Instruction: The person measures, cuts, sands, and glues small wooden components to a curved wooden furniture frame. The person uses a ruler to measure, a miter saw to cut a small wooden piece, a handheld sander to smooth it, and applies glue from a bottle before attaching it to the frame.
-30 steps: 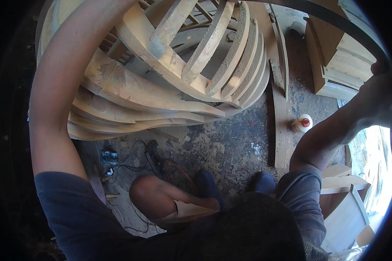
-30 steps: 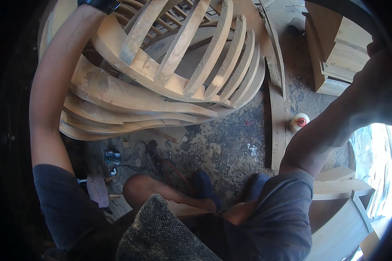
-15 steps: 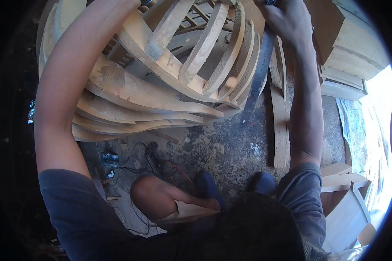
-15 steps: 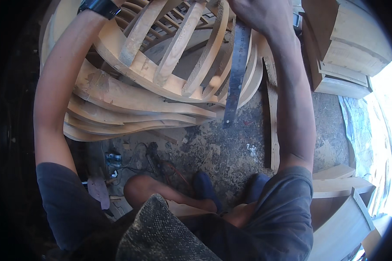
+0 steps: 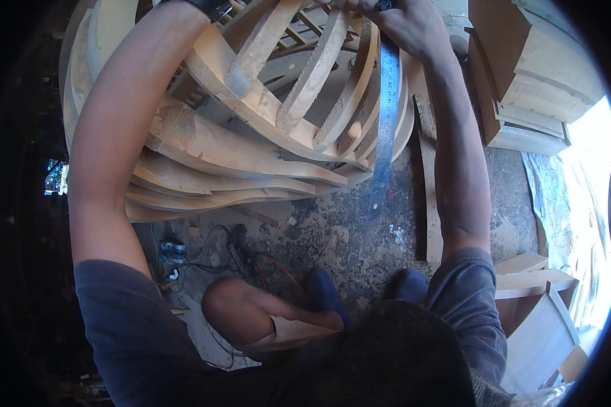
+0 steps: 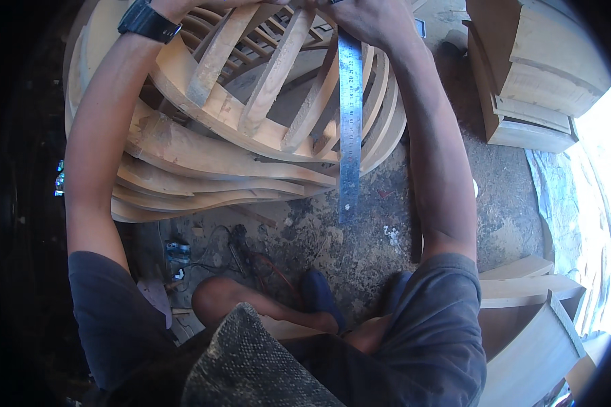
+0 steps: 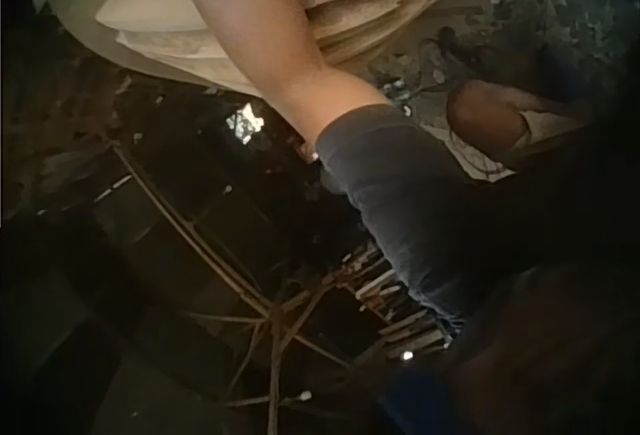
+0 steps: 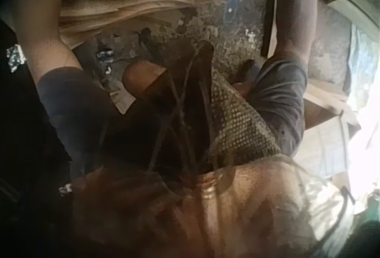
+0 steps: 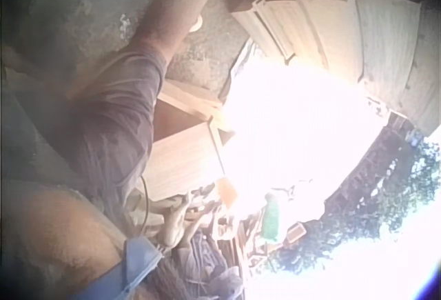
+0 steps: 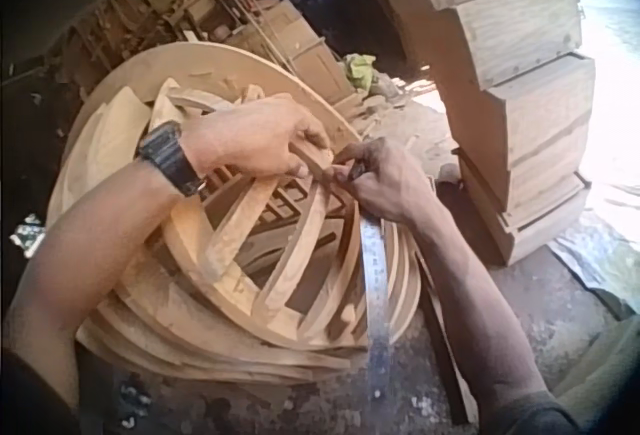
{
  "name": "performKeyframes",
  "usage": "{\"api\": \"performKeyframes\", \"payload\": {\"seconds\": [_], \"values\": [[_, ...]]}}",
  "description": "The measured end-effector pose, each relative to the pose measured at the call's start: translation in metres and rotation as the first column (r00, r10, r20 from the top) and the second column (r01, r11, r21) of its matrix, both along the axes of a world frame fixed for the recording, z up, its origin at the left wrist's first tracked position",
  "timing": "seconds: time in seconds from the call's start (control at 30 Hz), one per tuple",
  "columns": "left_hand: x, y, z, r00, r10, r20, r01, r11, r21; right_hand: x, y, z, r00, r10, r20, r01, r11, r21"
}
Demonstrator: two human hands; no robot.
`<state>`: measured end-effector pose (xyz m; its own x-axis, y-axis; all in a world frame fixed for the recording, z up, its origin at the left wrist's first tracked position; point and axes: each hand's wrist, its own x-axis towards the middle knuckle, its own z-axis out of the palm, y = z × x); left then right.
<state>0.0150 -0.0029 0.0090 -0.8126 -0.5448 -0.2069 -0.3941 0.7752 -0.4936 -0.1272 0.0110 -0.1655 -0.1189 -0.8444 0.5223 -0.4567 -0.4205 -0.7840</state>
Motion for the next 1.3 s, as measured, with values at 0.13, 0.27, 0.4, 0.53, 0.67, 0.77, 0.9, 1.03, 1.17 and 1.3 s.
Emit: {"api": "performKeyframes", "payload": {"seconds": [0.13,0.27,0.4,0.53,0.67,0.77,0.9,1.03,1.17,1.3], "values": [[0.018,-0.01,0.027,0.967,-0.08,-0.24,0.074,0.997,-0.032,0.003,0.003,0.008,0.999,0.05,0.008,-0.05,0.999,0.021],[0.012,0.021,0.03,0.889,0.051,-0.456,-0.061,0.998,-0.007,-0.004,0.0,0.004,0.998,0.052,-0.03,-0.051,0.998,0.047],[0.026,0.021,0.028,0.863,0.157,-0.48,-0.186,0.982,-0.013,-0.001,0.005,0.009,0.998,0.054,-0.02,-0.054,0.999,0.001],[0.034,0.007,0.033,0.915,0.132,-0.38,-0.166,0.984,-0.059,-0.001,0.006,0.009,0.998,0.056,-0.021,-0.056,0.998,-0.004],[0.028,-0.004,0.046,0.985,0.04,-0.168,-0.044,0.999,-0.023,-0.003,0.005,0.01,0.997,0.069,-0.034,-0.068,0.997,0.035],[0.024,-0.007,0.048,0.995,0.052,-0.084,-0.054,0.998,-0.019,-0.003,0.004,0.01,0.997,0.071,-0.043,-0.069,0.997,0.046],[0.023,0.0,0.047,0.995,0.048,-0.084,-0.046,0.999,0.024,-0.003,0.001,0.004,0.998,0.048,-0.033,-0.048,0.999,0.003],[0.032,-0.016,0.046,0.997,0.011,-0.081,-0.009,1.0,0.024,-0.003,0.0,0.004,0.997,0.07,-0.018,-0.07,0.997,0.016],[0.033,-0.018,0.044,0.995,0.02,-0.098,-0.014,0.998,0.058,-0.003,0.001,0.003,0.997,0.073,-0.019,-0.073,0.997,-0.001],[0.034,-0.018,0.042,0.993,-0.038,-0.108,0.048,0.995,0.091,-0.002,0.007,0.009,0.998,0.069,0.003,-0.069,0.995,0.076]]}}
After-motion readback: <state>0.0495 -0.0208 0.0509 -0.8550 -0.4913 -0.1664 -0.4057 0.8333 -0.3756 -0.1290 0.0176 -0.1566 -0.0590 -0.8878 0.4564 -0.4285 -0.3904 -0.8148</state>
